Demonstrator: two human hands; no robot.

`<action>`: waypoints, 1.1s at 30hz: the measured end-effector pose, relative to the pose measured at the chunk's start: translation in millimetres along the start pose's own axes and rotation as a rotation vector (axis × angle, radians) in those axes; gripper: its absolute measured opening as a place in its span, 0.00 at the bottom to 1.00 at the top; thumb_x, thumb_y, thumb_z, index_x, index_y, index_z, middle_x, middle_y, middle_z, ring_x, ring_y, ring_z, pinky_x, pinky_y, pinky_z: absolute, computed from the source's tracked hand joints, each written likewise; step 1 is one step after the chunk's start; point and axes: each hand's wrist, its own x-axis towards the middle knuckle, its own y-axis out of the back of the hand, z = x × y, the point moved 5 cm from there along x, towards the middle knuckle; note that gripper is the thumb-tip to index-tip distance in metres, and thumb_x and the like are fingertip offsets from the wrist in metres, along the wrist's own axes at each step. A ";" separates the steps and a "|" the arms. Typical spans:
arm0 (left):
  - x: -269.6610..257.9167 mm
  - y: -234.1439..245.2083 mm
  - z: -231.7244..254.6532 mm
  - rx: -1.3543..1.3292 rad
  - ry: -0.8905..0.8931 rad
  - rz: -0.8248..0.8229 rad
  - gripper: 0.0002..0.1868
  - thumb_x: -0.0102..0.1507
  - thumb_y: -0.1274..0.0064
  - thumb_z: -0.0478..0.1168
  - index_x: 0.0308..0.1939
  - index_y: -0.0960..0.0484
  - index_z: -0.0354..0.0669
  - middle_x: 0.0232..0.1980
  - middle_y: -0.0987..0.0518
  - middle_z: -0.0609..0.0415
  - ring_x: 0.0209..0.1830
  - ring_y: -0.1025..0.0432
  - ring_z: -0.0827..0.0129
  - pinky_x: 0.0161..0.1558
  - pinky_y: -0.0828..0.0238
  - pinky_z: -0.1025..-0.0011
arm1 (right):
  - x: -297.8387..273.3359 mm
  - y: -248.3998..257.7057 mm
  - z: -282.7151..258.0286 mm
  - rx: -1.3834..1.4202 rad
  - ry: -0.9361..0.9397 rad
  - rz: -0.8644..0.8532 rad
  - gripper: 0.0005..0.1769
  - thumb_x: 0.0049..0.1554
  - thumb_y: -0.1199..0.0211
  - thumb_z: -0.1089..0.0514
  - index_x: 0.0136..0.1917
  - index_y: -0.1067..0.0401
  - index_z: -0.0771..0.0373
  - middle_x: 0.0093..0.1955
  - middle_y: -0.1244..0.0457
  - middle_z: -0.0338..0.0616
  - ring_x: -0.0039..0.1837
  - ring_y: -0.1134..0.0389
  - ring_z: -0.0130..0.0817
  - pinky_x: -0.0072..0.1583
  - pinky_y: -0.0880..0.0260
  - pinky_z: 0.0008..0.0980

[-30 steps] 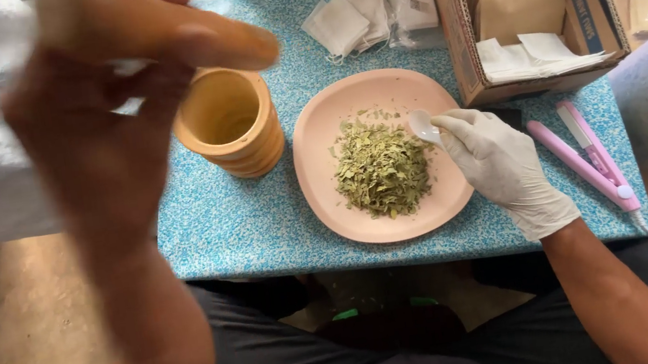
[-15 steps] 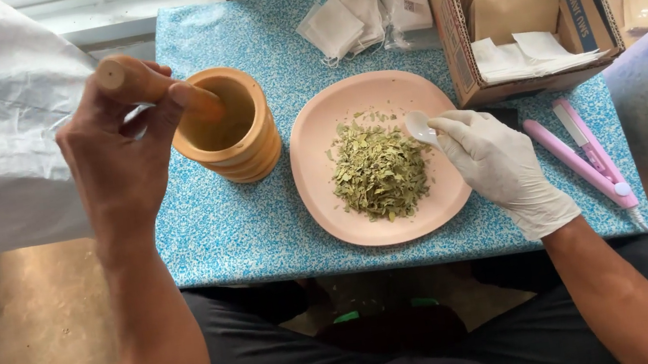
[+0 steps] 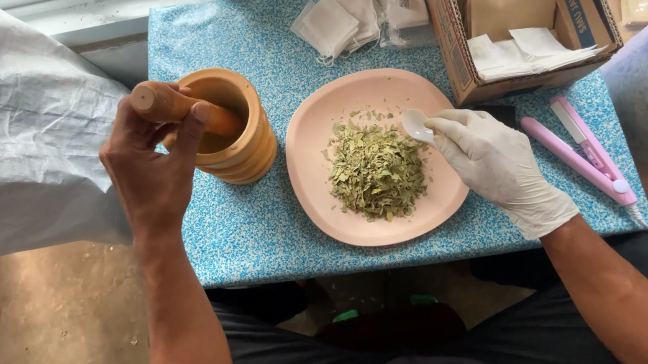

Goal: Sorting and processing dried tea leaves on a plate using a spoon and a mortar and pestle.

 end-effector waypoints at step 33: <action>-76.7 -48.4 -59.3 -0.021 0.418 0.040 0.93 0.48 0.06 0.56 0.92 0.73 0.64 0.95 0.48 0.41 0.95 0.56 0.42 0.87 0.52 0.33 | -1.5 1.9 -0.4 0.026 -0.087 -0.079 0.18 0.74 0.36 0.48 0.73 0.18 0.50 0.72 0.28 0.32 0.78 0.31 0.35 0.70 0.25 0.37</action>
